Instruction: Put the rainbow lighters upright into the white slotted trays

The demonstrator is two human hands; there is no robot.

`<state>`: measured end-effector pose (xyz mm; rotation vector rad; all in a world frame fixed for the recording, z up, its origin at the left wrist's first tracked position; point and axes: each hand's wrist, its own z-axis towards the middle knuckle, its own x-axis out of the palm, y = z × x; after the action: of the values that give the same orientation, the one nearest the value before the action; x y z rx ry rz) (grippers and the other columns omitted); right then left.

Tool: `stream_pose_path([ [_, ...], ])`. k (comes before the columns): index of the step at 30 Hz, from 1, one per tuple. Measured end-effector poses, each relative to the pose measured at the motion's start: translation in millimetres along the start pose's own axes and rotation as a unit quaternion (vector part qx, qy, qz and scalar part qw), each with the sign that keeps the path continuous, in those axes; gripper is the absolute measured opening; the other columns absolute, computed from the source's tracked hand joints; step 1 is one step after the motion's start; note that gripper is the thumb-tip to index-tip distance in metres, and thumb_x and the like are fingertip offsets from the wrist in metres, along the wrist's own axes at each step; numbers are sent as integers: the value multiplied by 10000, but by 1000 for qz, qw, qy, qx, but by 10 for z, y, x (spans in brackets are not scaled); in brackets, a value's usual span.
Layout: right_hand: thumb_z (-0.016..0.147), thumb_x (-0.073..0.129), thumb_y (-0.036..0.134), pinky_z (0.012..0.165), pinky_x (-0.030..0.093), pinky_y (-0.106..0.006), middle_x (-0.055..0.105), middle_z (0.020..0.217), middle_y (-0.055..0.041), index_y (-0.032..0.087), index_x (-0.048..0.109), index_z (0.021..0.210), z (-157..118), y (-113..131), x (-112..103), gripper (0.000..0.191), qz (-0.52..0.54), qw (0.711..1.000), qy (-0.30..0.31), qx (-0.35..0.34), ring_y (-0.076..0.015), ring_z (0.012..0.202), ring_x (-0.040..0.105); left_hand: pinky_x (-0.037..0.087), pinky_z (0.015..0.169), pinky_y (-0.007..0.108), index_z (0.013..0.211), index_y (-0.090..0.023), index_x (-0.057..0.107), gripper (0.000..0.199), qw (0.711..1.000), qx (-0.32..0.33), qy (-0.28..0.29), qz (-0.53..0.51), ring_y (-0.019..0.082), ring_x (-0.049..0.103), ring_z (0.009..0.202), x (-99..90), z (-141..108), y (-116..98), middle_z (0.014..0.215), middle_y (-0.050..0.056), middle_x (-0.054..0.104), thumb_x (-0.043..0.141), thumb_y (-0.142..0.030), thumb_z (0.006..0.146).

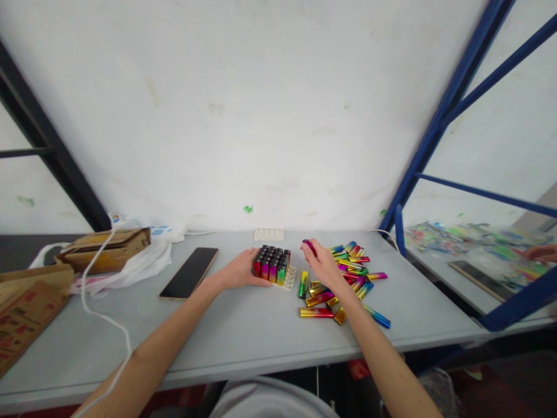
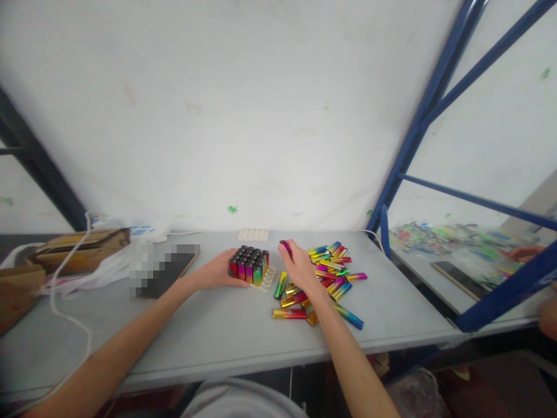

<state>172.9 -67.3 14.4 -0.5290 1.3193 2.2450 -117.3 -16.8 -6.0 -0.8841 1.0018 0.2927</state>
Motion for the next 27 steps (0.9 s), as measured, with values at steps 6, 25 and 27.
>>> stream_pose_path([
  [6,1109,447,468,847,502,-329,664,995,-88,208,651,932,-20,1,39,374,-56,992,51,-96,-224,945,647,491,1118,508,1347,-205,634,878,1000,-6,0,-5,392,634,1253,20,15,29,1327,147,696,939,-631,642],
  [25,1116,517,323,901,470,-316,752,1045,-108,180,678,1062,-16,-17,16,222,-200,970,134,-46,-239,1019,692,498,1113,498,1335,-227,651,858,1000,-1,-9,0,394,642,1251,17,-1,24,1314,121,707,925,-664,650],
  [27,1117,521,319,885,465,-314,763,1048,-111,180,677,1088,-20,0,15,211,-215,965,146,-32,-244,1018,700,499,1109,503,1320,-225,655,842,1000,-2,-6,2,395,642,1247,19,1,32,1306,122,709,926,-659,651],
])
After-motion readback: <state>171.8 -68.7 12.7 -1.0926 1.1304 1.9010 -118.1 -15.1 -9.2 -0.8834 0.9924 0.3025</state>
